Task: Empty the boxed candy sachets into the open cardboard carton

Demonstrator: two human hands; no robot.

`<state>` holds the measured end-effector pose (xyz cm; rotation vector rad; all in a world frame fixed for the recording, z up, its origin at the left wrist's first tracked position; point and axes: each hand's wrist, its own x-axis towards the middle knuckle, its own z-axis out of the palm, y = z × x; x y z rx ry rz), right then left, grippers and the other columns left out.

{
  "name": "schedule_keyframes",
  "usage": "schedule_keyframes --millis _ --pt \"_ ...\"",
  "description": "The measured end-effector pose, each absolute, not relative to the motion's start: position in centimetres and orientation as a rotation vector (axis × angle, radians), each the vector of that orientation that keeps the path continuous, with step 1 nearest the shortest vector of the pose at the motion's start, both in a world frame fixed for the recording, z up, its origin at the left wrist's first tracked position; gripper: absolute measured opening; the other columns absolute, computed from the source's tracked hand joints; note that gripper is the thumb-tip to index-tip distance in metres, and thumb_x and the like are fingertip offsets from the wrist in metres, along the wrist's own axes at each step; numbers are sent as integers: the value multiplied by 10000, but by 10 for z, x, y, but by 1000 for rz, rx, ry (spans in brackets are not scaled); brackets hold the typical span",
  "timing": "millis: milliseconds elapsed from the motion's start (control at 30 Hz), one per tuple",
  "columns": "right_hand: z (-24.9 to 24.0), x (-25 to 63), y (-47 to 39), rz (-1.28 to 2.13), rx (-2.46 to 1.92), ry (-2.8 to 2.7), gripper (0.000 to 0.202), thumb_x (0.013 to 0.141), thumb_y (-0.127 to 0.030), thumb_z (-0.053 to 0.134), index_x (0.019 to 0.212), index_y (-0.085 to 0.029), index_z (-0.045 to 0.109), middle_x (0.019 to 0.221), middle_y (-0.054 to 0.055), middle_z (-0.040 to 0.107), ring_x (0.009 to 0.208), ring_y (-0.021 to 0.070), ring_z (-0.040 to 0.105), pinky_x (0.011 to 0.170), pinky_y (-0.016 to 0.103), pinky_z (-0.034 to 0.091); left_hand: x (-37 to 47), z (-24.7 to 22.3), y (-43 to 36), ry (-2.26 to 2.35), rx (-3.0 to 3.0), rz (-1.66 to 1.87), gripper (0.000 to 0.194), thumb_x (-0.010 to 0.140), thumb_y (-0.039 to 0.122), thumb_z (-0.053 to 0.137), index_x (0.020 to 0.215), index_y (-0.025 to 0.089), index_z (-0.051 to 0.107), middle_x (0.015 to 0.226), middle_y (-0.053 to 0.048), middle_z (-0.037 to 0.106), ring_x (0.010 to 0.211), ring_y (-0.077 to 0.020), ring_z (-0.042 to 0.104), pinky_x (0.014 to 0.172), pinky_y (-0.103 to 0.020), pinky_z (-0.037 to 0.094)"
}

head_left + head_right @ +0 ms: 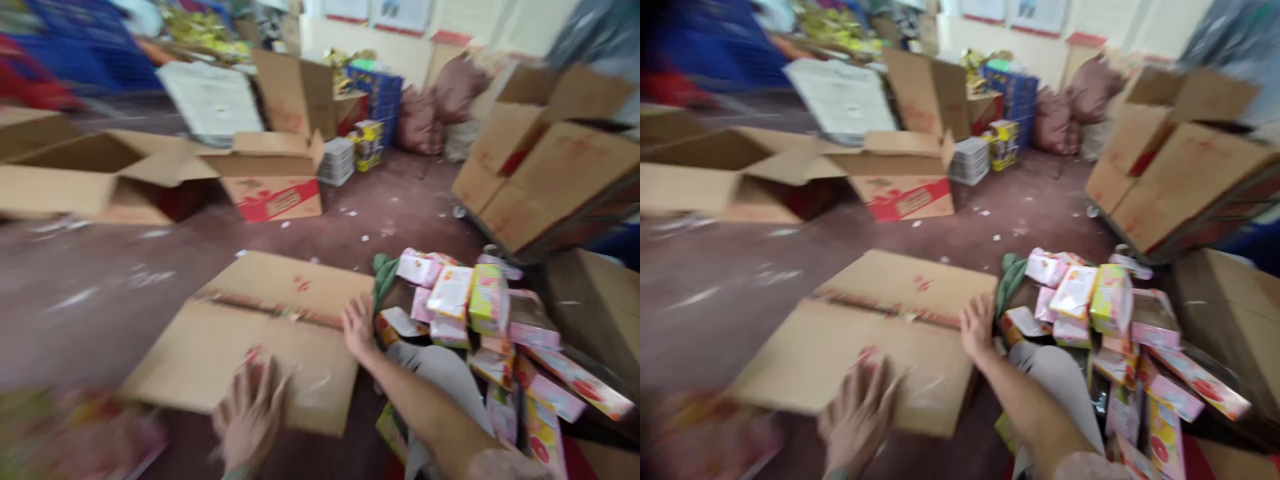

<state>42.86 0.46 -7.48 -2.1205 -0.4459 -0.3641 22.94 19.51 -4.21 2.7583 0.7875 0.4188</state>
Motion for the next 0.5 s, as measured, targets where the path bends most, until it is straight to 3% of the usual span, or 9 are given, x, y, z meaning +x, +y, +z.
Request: schedule_keyframes --millis 67,167,367,500 --pt "-69 451 3 -338 -2109 -542 338 1094 -309 538 1261 -188 806 1465 163 675 1576 383 391 1351 697 180 219 -33 191 830 2833 180 608 1055 423 436 1641 289 527 1781 -133 341 1672 -384 242 1292 -695 221" --pt "-71 491 9 -316 -2053 -633 384 1116 -373 496 1293 -205 792 1464 166 662 1547 378 422 1344 692 183 216 -23 197 895 2833 80 585 1086 410 463 1662 307 488 1804 -121 305 1676 -342 247 1307 -647 251" --pt "-88 551 17 -403 -2113 -738 552 1129 -455 360 1336 -167 783 1567 205 550 1595 415 334 1313 683 284 209 1 263 1408 2534 342 655 1074 450 502 1653 145 500 1776 -287 265 1639 -435 309 1275 -611 347" --pt "-93 580 22 -402 -2111 -794 585 1116 -492 360 1353 -164 782 1621 205 495 1626 447 258 1311 689 289 231 35 335 1518 2468 437 764 1059 500 507 1700 101 390 1755 -316 289 1632 -446 318 1269 -604 362"
